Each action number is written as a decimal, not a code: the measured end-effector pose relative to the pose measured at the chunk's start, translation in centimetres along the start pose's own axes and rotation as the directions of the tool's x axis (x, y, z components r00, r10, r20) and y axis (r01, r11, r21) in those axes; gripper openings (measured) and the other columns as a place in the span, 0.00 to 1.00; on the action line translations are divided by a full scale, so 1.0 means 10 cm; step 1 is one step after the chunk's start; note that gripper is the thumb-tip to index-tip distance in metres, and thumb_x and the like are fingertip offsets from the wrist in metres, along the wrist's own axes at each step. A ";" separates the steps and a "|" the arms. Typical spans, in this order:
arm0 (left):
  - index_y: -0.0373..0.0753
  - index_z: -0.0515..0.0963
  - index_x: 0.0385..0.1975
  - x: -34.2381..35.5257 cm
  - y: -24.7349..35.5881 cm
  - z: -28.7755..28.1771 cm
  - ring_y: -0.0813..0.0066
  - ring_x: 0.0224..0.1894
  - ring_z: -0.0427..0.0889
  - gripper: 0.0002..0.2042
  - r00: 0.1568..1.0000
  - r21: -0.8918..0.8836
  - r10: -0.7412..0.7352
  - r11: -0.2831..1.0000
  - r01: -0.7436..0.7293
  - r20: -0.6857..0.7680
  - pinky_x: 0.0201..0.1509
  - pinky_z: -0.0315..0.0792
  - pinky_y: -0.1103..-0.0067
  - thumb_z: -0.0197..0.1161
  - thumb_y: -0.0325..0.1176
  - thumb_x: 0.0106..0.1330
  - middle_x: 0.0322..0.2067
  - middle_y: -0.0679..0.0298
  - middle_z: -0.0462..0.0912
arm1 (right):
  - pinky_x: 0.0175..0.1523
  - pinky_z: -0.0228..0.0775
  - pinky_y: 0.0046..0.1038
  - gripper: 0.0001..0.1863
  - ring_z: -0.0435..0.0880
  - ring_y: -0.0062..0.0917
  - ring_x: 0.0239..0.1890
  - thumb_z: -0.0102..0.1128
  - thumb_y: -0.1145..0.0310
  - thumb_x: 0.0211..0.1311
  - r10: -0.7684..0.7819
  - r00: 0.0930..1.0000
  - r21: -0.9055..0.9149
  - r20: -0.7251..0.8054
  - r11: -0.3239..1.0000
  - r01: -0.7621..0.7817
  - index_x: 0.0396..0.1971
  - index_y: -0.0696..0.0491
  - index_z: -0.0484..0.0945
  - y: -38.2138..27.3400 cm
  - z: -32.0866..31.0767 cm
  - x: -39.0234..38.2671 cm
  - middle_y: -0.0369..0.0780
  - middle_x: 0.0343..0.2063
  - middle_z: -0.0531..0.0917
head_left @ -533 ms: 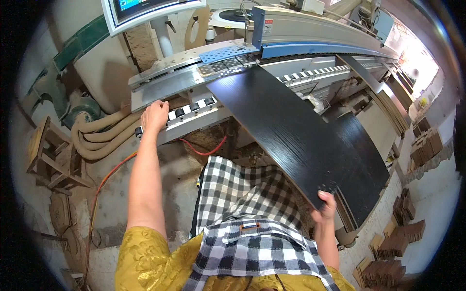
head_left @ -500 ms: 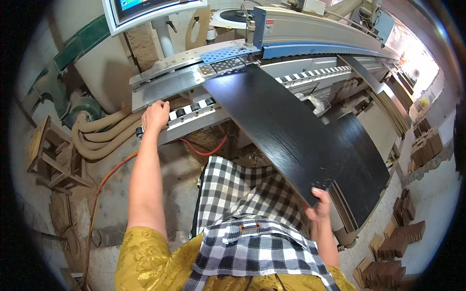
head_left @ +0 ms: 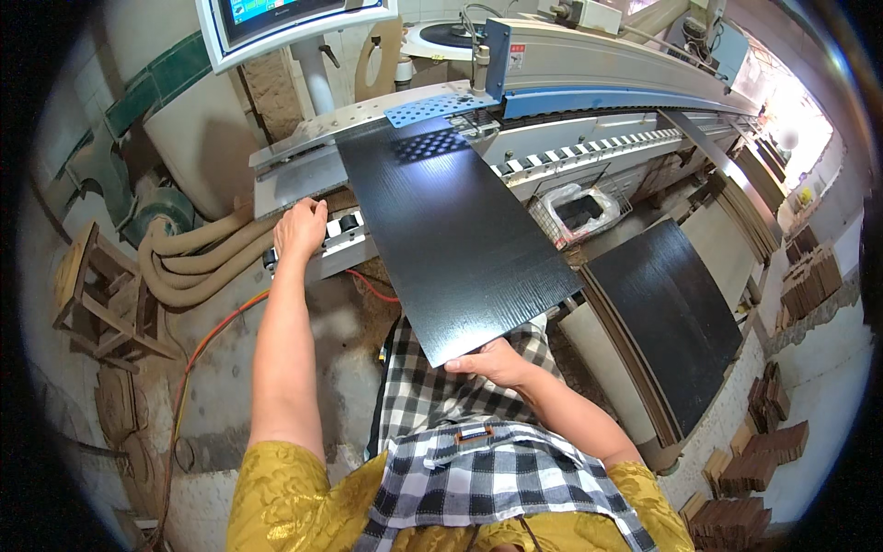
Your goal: The person operates a large industrial sanding machine, feeding dark rectangular panels through the machine one at a time. They guide each panel with both hands, then stack the finished pieces on a nearby table.
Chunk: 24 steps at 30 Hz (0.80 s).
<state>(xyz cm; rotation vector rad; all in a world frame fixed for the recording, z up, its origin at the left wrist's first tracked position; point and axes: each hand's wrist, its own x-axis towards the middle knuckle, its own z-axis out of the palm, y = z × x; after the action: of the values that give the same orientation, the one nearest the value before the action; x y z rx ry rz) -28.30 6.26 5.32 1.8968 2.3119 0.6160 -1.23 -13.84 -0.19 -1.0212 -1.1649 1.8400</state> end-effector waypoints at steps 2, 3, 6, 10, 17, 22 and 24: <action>0.43 0.78 0.37 0.00 0.00 0.00 0.52 0.42 0.77 0.18 1.000 -0.003 0.001 1.000 -0.001 0.001 0.47 0.69 0.65 0.47 0.48 0.61 0.35 0.50 0.80 | 0.32 0.67 0.18 0.14 0.73 0.14 0.28 0.67 0.70 0.47 -0.138 0.990 -0.027 -0.018 0.990 0.137 0.35 0.54 0.76 0.04 0.02 0.02 0.32 0.29 0.78; 0.43 0.78 0.37 0.01 -0.01 0.00 0.52 0.42 0.77 0.18 1.000 -0.006 0.004 1.000 -0.004 0.002 0.47 0.69 0.64 0.46 0.48 0.61 0.35 0.50 0.80 | 0.33 0.67 0.18 0.14 0.73 0.14 0.29 0.67 0.70 0.47 -0.155 0.988 -0.044 -0.022 0.987 0.154 0.35 0.54 0.76 0.05 0.01 0.02 0.32 0.29 0.78; 0.43 0.78 0.37 0.01 -0.02 0.01 0.52 0.42 0.77 0.18 1.000 -0.007 0.007 1.000 -0.007 0.010 0.47 0.69 0.64 0.46 0.48 0.61 0.36 0.50 0.79 | 0.37 0.68 0.20 0.14 0.75 0.16 0.32 0.66 0.72 0.47 -0.201 0.976 -0.076 -0.079 0.978 0.195 0.36 0.55 0.76 0.08 -0.05 0.01 0.33 0.31 0.79; 0.44 0.78 0.37 0.00 -0.01 0.00 0.52 0.42 0.77 0.18 1.000 0.006 -0.004 1.000 0.004 0.013 0.47 0.69 0.65 0.46 0.48 0.62 0.36 0.50 0.79 | 0.42 0.69 0.21 0.14 0.76 0.17 0.37 0.65 0.74 0.47 -0.277 0.950 -0.065 -0.146 0.961 0.270 0.37 0.56 0.76 0.02 -0.17 -0.07 0.33 0.34 0.79; 0.44 0.78 0.37 -0.02 0.00 0.00 0.52 0.41 0.77 0.18 1.000 -0.003 0.002 1.000 -0.002 -0.003 0.46 0.69 0.65 0.46 0.48 0.62 0.35 0.50 0.79 | 0.46 0.68 0.24 0.14 0.77 0.20 0.39 0.62 0.75 0.49 -0.316 0.885 -0.040 -0.343 0.946 0.323 0.38 0.57 0.75 0.08 -0.65 -0.20 0.35 0.35 0.79; 0.44 0.78 0.37 -0.02 0.02 -0.01 0.52 0.41 0.77 0.18 1.000 0.011 0.005 1.000 -0.005 -0.006 0.46 0.69 0.65 0.46 0.48 0.62 0.35 0.50 0.80 | 0.38 0.70 0.24 0.13 0.78 0.21 0.29 0.61 0.64 0.53 -0.372 0.826 -0.012 -0.423 0.914 0.406 0.33 0.58 0.76 0.15 -0.98 -0.23 0.37 0.28 0.80; 0.44 0.78 0.37 -0.02 0.02 -0.01 0.52 0.41 0.77 0.18 1.000 0.018 0.001 1.000 -0.001 0.001 0.46 0.69 0.65 0.46 0.48 0.62 0.35 0.50 0.80 | 0.34 0.70 0.23 0.17 0.78 0.21 0.24 0.59 0.56 0.56 -0.368 0.775 -0.027 -0.514 0.910 0.414 0.27 0.58 0.76 0.09 -1.02 -0.28 0.38 0.21 0.79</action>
<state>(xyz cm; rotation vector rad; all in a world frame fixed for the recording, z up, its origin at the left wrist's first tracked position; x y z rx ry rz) -28.09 6.08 5.45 1.9051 2.3243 0.5965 8.88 -12.94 -3.16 -1.0357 -0.8760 1.1768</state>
